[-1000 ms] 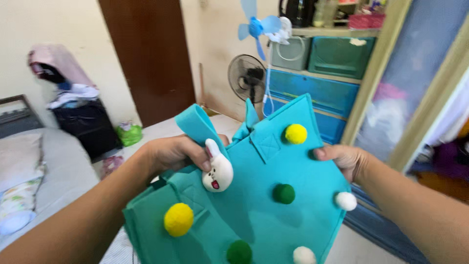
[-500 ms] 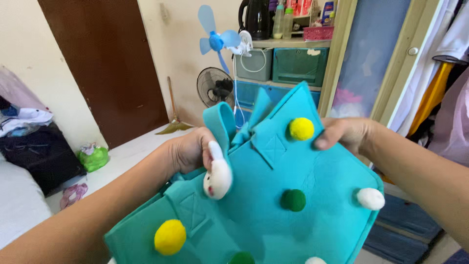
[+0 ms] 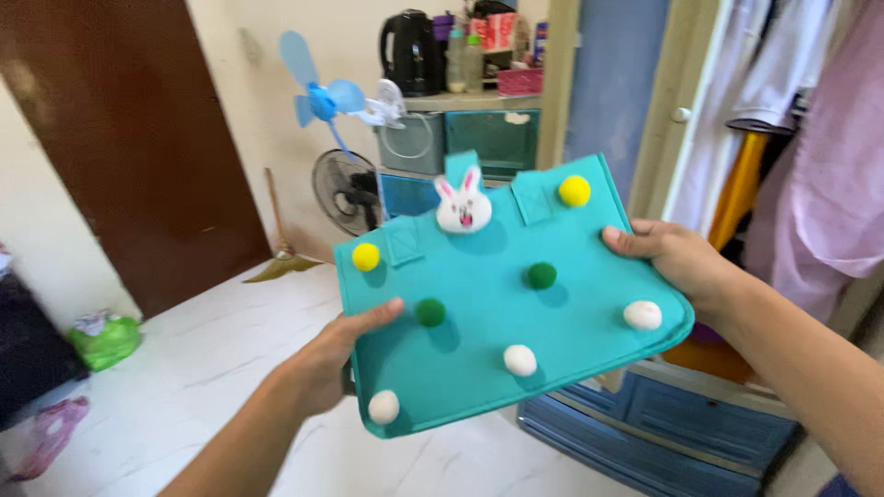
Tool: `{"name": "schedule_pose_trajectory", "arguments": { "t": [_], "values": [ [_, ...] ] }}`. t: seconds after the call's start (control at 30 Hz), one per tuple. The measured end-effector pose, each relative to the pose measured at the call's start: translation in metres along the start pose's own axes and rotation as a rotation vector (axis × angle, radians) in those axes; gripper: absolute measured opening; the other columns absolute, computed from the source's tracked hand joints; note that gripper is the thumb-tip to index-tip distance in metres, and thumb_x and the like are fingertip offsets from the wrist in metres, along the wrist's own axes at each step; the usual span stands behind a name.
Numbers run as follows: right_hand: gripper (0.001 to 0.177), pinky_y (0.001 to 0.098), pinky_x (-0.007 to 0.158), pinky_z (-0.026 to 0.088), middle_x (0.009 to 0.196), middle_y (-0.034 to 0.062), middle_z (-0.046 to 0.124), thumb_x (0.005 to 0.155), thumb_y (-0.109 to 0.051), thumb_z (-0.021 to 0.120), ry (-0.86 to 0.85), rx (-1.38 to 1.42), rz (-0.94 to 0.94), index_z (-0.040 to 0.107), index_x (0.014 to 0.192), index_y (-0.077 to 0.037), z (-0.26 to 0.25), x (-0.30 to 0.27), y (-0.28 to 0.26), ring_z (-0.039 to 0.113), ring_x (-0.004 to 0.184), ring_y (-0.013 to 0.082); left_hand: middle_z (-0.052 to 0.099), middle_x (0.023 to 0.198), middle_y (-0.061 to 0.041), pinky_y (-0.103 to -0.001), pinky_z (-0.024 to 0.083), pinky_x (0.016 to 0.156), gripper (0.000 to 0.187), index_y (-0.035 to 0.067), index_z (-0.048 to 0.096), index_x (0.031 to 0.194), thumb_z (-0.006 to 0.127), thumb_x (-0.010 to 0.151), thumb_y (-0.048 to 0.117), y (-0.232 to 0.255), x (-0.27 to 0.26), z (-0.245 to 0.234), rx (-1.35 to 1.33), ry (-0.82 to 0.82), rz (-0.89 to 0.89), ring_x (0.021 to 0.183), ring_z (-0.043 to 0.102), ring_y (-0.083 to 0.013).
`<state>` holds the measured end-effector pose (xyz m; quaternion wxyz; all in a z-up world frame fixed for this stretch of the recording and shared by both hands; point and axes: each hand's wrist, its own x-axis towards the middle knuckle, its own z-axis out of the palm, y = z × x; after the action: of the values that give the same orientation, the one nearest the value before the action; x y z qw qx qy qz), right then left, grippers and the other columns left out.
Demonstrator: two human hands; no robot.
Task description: The person wipes a small table, then gathers baby supplies including a basket, wipes, and a bottle from a bed and places them on the table. They then pack a blue bag with items from the table and place the bag in a wardrobe. Finally, they fold a blanket on the bed.
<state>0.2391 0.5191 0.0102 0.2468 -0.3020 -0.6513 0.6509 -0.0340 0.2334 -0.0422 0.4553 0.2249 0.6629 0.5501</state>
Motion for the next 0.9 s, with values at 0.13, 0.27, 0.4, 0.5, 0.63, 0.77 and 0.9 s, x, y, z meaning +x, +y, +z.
{"name": "schedule_pose_trajectory", "arguments": {
  "t": [0.13, 0.27, 0.4, 0.5, 0.63, 0.77, 0.9],
  "values": [
    [0.05, 0.0464, 0.084, 0.06, 0.111, 0.0159, 0.073, 0.089, -0.041, 0.066, -0.044, 0.258, 0.024, 0.064, 0.124, -0.005, -0.026, -0.002, 0.007, 0.071, 0.095, 0.0267, 0.066, 0.141, -0.018, -0.061, 0.054, 0.103, 0.096, 0.012, 0.049, 0.147, 0.073, 0.067, 0.058, -0.002, 0.021, 0.028, -0.334, -0.166, 0.009, 0.125, 0.066, -0.0368],
    [0.056, 0.0483, 0.089, 0.058, 0.121, 0.0152, 0.071, 0.087, -0.048, 0.063, 0.121, 0.371, 0.102, 0.065, 0.127, -0.009, -0.035, -0.01, 0.021, 0.069, 0.106, 0.0282, 0.067, 0.126, -0.026, -0.066, 0.048, 0.071, 0.092, 0.009, 0.052, 0.143, 0.07, 0.073, 0.065, 0.008, 0.035, 0.046, -0.351, -0.304, 0.0, 0.104, 0.065, -0.0474],
    [0.065, 0.0501, 0.088, 0.057, 0.116, 0.0182, 0.07, 0.087, -0.053, 0.065, 0.16, 0.311, 0.151, 0.062, 0.13, -0.005, -0.054, 0.004, 0.033, 0.069, 0.098, 0.0297, 0.07, 0.132, -0.013, -0.062, 0.052, 0.096, 0.082, 0.02, 0.051, 0.142, 0.065, 0.074, 0.063, 0.009, 0.054, 0.057, -0.238, -0.241, -0.114, 0.122, 0.066, -0.0349],
    [0.063, 0.0458, 0.089, 0.061, 0.11, 0.0238, 0.076, 0.09, -0.049, 0.067, 0.469, -0.091, 0.334, 0.066, 0.129, 0.001, -0.068, 0.005, 0.046, 0.077, 0.093, 0.0338, 0.072, 0.135, -0.011, -0.056, 0.052, 0.103, 0.078, 0.017, 0.057, 0.142, 0.065, 0.079, 0.062, 0.003, 0.08, 0.057, -0.086, -0.18, -0.133, 0.126, 0.066, -0.0297],
    [0.054, 0.0413, 0.082, 0.057, 0.1, 0.0173, 0.081, 0.083, -0.043, 0.081, 0.552, -0.537, 0.246, 0.08, 0.112, 0.003, -0.088, 0.022, 0.073, 0.076, 0.085, 0.0262, 0.073, 0.13, -0.012, -0.055, 0.054, 0.095, 0.072, 0.012, 0.062, 0.136, 0.07, 0.077, 0.051, 0.014, 0.099, 0.067, -0.062, -0.199, -0.244, 0.116, 0.069, -0.0311],
    [0.05, 0.0419, 0.079, 0.057, 0.097, 0.0188, 0.082, 0.083, -0.041, 0.081, 0.607, -0.599, 0.274, 0.082, 0.104, 0.004, -0.099, 0.035, 0.093, 0.076, 0.084, 0.0272, 0.069, 0.125, -0.008, -0.057, 0.06, 0.091, 0.068, 0.012, 0.058, 0.138, 0.079, 0.077, 0.031, 0.018, 0.089, 0.078, 0.091, -0.168, -0.356, 0.114, 0.069, -0.0267],
    [0.058, 0.0413, 0.081, 0.057, 0.102, 0.0195, 0.079, 0.082, -0.044, 0.084, 0.63, -0.587, 0.388, 0.08, 0.109, 0.007, -0.1, 0.043, 0.118, 0.075, 0.088, 0.0302, 0.07, 0.125, -0.006, -0.047, 0.06, 0.091, 0.067, 0.033, 0.049, 0.144, 0.077, 0.084, 0.024, 0.017, 0.098, 0.086, 0.141, -0.02, -0.222, 0.116, 0.068, -0.0253]
  ]
}}
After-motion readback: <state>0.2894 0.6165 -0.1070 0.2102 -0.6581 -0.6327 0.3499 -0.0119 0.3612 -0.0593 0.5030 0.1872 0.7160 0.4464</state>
